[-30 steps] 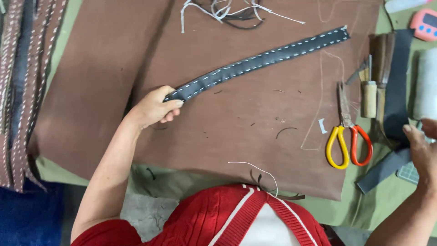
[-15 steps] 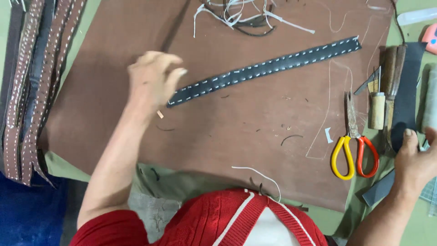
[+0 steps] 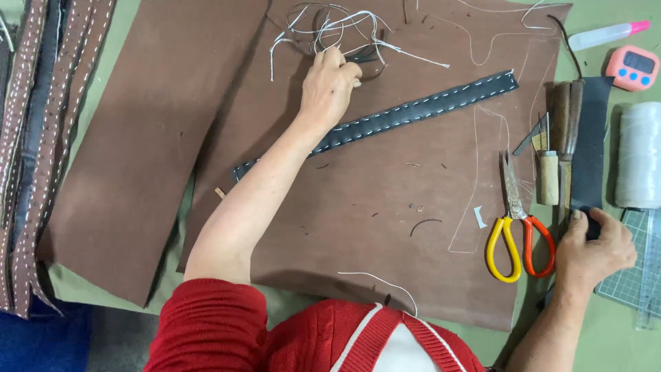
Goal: Trimming excess thread from a stitched leather strap and attaching a leather cord loop
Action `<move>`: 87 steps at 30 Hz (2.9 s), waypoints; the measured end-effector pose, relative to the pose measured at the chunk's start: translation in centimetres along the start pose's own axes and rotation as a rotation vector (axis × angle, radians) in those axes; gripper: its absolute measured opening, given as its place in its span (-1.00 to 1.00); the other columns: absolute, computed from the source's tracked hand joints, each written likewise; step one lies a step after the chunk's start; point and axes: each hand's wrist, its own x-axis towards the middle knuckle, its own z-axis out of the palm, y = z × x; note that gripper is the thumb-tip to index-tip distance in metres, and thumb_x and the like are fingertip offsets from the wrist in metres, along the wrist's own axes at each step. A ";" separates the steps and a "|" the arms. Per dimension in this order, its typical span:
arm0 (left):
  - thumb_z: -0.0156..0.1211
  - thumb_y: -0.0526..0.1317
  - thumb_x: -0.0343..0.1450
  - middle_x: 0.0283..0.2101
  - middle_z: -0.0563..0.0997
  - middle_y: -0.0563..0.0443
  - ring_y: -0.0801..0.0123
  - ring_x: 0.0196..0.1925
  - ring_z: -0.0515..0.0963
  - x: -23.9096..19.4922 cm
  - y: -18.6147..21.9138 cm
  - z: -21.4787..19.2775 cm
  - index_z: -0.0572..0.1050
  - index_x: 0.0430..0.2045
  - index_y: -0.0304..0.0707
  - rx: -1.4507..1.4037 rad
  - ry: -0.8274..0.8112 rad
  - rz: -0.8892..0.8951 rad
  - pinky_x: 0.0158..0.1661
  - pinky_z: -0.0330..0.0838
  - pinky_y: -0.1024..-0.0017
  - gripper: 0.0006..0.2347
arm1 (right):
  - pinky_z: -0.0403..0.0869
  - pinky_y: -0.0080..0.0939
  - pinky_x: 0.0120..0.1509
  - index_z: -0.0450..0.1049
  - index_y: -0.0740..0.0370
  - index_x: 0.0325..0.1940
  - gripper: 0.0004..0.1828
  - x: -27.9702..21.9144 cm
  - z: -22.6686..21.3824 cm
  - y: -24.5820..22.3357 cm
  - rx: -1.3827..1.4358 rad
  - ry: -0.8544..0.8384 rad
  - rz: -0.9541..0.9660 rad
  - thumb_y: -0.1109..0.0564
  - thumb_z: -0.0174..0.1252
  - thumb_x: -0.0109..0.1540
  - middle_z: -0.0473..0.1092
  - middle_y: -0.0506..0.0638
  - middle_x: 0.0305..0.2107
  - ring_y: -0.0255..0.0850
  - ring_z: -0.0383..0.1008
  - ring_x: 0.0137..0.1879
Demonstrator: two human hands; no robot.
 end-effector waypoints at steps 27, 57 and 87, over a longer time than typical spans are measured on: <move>0.30 -0.30 0.31 -0.29 0.39 -0.12 -0.06 -0.23 0.39 4.1 -2.4 2.6 0.50 -0.52 -0.28 0.163 0.046 -0.052 -0.36 0.40 0.10 -0.91 | 0.23 0.13 0.18 0.71 0.12 0.12 -0.78 0.1 -0.2 -1.6 -0.051 0.039 0.008 0.08 0.44 0.40 0.53 0.17 -0.04 0.17 0.46 0.04; 0.22 -0.28 0.42 -0.29 0.73 -0.07 0.53 -0.43 0.64 -0.3 8.3 -12.3 0.42 -0.46 -0.08 -1.433 0.062 -0.676 -0.54 0.35 0.65 -0.90 | 0.37 0.18 0.09 0.58 0.55 0.00 -0.85 5.2 -7.3 -11.0 0.205 0.321 -0.128 0.53 0.34 0.35 0.55 0.36 -0.09 0.29 0.50 -0.03; 0.53 -0.05 0.19 -0.23 0.50 -0.08 -0.07 -0.10 0.59 -2.9 9.9 0.0 0.47 -0.31 -0.18 -0.015 -0.431 -0.086 -0.16 0.51 -0.05 -0.63 | 0.41 -0.26 -0.55 0.32 0.31 0.28 -0.71 7.6 0.3 -25.4 1.513 -0.140 0.589 0.27 0.09 0.47 0.40 0.21 -0.45 -0.21 0.36 -0.56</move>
